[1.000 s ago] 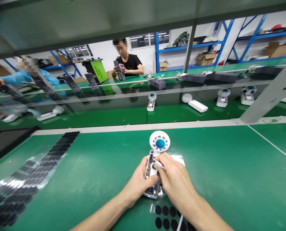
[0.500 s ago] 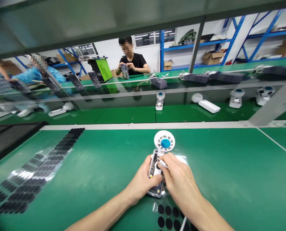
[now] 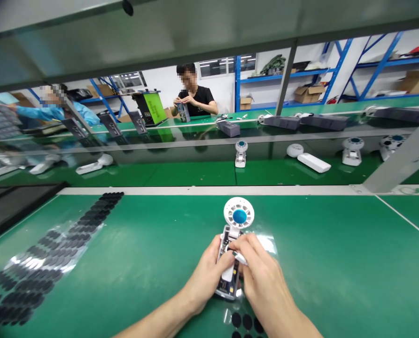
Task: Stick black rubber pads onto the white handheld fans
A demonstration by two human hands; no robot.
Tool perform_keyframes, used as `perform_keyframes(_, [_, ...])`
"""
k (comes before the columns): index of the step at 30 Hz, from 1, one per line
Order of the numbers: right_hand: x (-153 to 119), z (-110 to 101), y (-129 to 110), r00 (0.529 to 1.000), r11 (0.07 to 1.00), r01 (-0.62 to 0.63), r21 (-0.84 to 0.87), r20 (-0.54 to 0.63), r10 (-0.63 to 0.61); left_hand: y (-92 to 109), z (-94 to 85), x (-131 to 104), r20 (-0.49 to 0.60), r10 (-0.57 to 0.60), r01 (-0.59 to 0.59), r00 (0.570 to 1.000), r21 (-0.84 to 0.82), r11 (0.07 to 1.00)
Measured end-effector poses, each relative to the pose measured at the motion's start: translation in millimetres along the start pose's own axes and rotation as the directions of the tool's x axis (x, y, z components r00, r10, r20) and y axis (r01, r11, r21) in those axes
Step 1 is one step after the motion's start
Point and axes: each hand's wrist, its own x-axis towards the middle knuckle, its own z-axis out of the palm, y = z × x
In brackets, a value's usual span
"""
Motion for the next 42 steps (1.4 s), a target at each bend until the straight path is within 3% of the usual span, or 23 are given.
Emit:
perform_keyframes(5, [-3, -4, -1, 0.996, 0.998, 0.066, -0.004, 0.056, -0.066, 6, 4.5, 1, -0.050, -0.111, 0.104, 0.993, -0.120, 0.987])
perform_keyframes(7, [-4, -11, -5, 0.994, 0.997, -0.083, -0.001, 0.077, 0.083, 9, 5.1, 3, -0.058, -0.188, 0.175, 0.980, -0.183, 0.967])
perform_keyframes(10, [-6, -22, -11, 0.911, 0.916, -0.401, -0.013, 0.104, 0.400, 13, 3.4, 4, -0.029, -0.259, 0.244, 0.966, -0.250, 0.937])
perform_keyframes(12, [-7, -27, -12, 0.879, 0.888, -0.459, 0.007, 0.150, 0.453, 13, 1.6, 5, -0.002, -0.278, 0.265, 0.961, -0.291, 0.919])
perform_keyframes(15, [-4, -27, -10, 0.888, 0.902, -0.424, 0.078, 0.234, 0.397, 11, -0.1, 3, 0.056, -0.317, 0.317, 0.947, -0.341, 0.885])
perform_keyframes(24, [5, -28, -14, 0.828, 0.825, -0.480, 0.298, 0.465, 0.313, 14, 1.5, -6, 0.165, -0.285, 0.325, 0.944, -0.332, 0.885])
perform_keyframes(31, [10, -37, -7, 0.737, 0.814, -0.510, 0.279, 0.630, 0.246, 20, -1.5, -12, 0.223, -0.208, 0.259, 0.952, -0.230, 0.938])
perform_keyframes(34, [11, -36, -3, 0.729, 0.825, -0.510, 0.244, 0.631, 0.264, 26, -2.4, -16, 0.209, -0.225, 0.254, 0.952, -0.125, 0.959])
perform_keyframes(38, [11, -31, -1, 0.740, 0.847, -0.500, 0.182, 0.597, 0.308, 31, -1.2, -20, 0.078, -0.223, 0.222, 0.972, 0.021, 0.975])
perform_keyframes(42, [12, -27, -5, 0.724, 0.809, -0.512, 0.287, 0.651, 0.227, 27, -1.1, -22, 0.141, -0.289, 0.298, 0.947, -0.054, 0.953])
